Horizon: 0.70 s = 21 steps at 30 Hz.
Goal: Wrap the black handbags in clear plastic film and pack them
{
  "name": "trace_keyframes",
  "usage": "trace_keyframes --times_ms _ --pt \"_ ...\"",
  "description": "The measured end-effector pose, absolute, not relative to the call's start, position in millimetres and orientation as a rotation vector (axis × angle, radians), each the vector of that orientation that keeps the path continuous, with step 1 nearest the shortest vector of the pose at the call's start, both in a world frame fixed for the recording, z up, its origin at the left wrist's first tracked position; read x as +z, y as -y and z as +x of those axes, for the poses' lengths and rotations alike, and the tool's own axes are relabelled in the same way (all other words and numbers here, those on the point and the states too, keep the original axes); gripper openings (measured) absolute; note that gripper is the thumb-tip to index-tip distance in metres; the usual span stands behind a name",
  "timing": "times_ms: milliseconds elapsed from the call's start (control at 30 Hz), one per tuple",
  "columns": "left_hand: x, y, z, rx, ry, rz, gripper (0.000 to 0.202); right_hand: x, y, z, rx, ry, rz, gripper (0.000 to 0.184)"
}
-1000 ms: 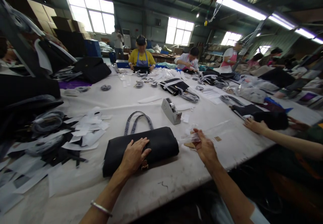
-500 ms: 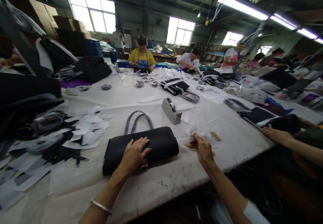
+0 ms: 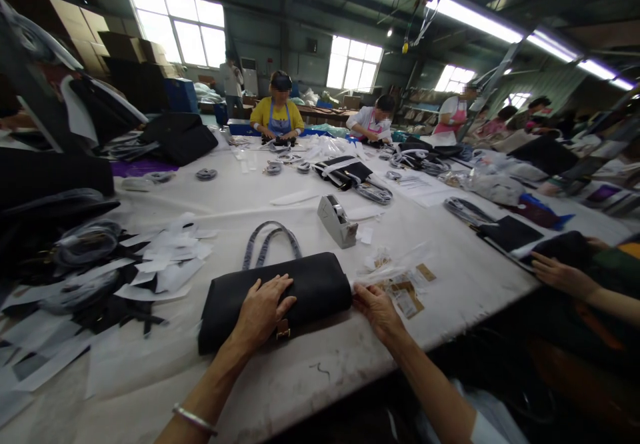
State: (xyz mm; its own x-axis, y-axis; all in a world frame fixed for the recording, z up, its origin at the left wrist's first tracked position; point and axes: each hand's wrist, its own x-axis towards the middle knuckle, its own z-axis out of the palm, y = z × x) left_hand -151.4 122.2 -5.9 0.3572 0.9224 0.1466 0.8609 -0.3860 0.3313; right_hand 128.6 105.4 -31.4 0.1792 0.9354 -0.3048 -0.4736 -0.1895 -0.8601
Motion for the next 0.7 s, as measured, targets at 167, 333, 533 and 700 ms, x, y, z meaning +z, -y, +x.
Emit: trace_keyframes --times_ms 167,333,533,700 --pt "-10 -123 -153 0.463 -1.62 2.423 0.036 -38 -112 121 1.252 0.465 -1.094 0.035" --pt "-14 -127 -155 0.423 -1.627 2.411 0.038 -28 -115 128 1.192 0.409 -1.071 0.037" --pt "-20 -130 -157 0.493 -1.619 2.44 0.037 -16 -126 149 1.15 0.347 -1.091 0.044" --pt "-21 -128 -157 0.512 -1.615 2.469 0.037 -24 -122 152 1.048 0.386 -0.959 0.045"
